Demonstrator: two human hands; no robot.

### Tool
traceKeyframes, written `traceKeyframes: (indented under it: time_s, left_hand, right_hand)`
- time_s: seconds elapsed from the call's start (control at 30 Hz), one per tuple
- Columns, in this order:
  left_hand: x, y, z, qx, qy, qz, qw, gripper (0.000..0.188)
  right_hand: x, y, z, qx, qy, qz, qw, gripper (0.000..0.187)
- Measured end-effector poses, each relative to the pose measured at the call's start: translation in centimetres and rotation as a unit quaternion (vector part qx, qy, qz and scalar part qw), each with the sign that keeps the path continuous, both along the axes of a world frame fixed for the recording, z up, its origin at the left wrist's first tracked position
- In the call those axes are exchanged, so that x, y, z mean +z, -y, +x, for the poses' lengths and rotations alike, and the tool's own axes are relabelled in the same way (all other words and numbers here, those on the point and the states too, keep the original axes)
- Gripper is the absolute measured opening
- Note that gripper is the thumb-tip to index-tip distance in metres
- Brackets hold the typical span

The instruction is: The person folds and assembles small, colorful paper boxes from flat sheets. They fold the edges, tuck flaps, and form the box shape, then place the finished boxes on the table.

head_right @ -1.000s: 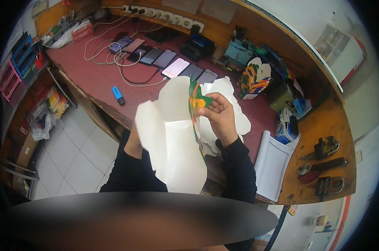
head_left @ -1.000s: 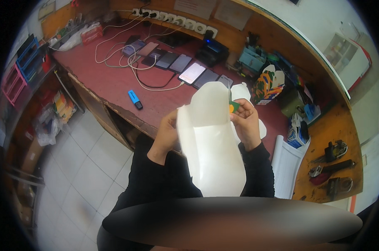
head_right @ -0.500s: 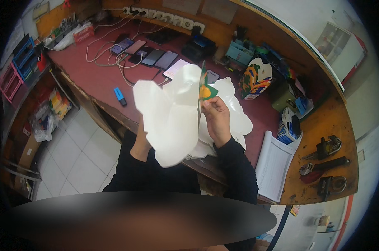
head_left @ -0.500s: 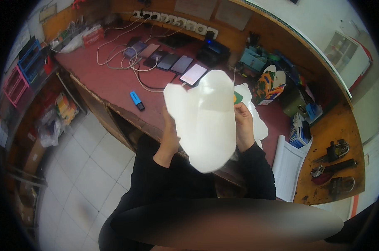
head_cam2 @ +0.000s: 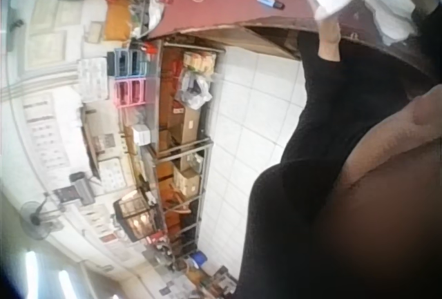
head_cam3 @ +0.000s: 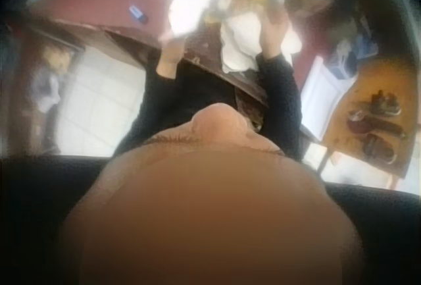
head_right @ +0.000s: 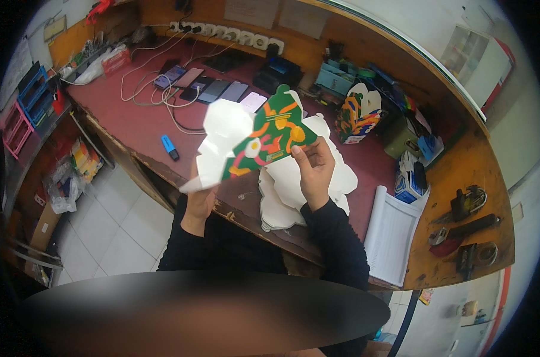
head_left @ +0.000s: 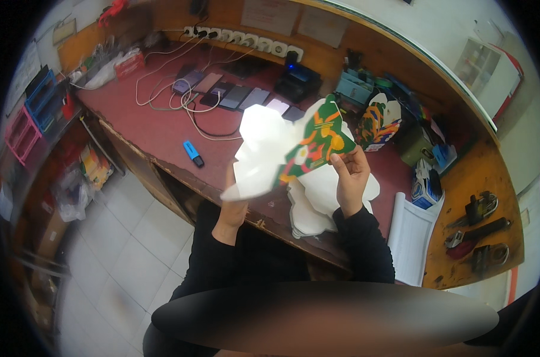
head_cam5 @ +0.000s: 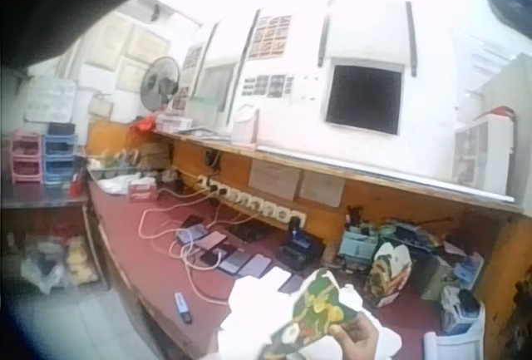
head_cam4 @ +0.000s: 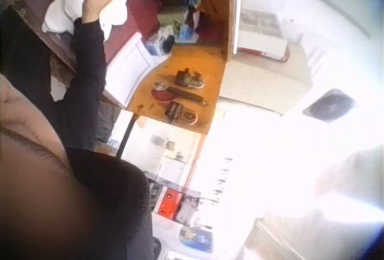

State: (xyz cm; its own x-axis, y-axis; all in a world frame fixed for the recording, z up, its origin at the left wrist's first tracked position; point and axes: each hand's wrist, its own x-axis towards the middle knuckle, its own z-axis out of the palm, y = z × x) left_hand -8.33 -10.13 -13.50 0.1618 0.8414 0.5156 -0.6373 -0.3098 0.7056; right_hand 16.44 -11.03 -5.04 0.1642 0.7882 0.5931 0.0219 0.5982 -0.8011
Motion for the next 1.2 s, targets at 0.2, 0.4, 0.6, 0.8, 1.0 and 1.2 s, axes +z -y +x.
traceKeyframes:
  time_s: [0.2, 0.4, 0.6, 0.8, 1.0, 1.2]
  left_hand:
    - [0.4, -0.6, -0.6, 0.223, -0.017, -0.092, 0.970, 0.059]
    - [0.3, -1.0, -2.2, 0.170, -0.124, 0.125, 0.970, 0.026]
    - [3.5, -0.4, -4.8, 0.043, -0.252, 0.083, 0.963, 0.023]
    - [5.5, 0.5, -2.4, 0.310, -0.281, 0.196, 0.887, 0.034]
    - [6.4, 0.9, -2.8, 0.367, -0.353, 0.316, 0.800, 0.038]
    - [7.7, 2.0, -2.6, 0.317, -0.375, 0.314, 0.813, 0.035]
  right_hand:
    - [-0.4, -0.1, 0.0, -0.089, 0.079, 0.059, 0.991, 0.016]
    - [0.0, -0.2, 0.3, -0.067, 0.071, 0.018, 0.995, 0.013]
    - [1.4, -0.1, 1.4, -0.008, 0.095, -0.030, 0.995, 0.015]
    - [1.7, 0.9, 0.1, -0.084, 0.182, 0.019, 0.979, 0.014]
    - [2.2, 1.8, -0.7, -0.129, 0.228, 0.054, 0.963, 0.012]
    - [2.4, 1.9, -0.7, -0.134, 0.259, 0.038, 0.956, 0.013]
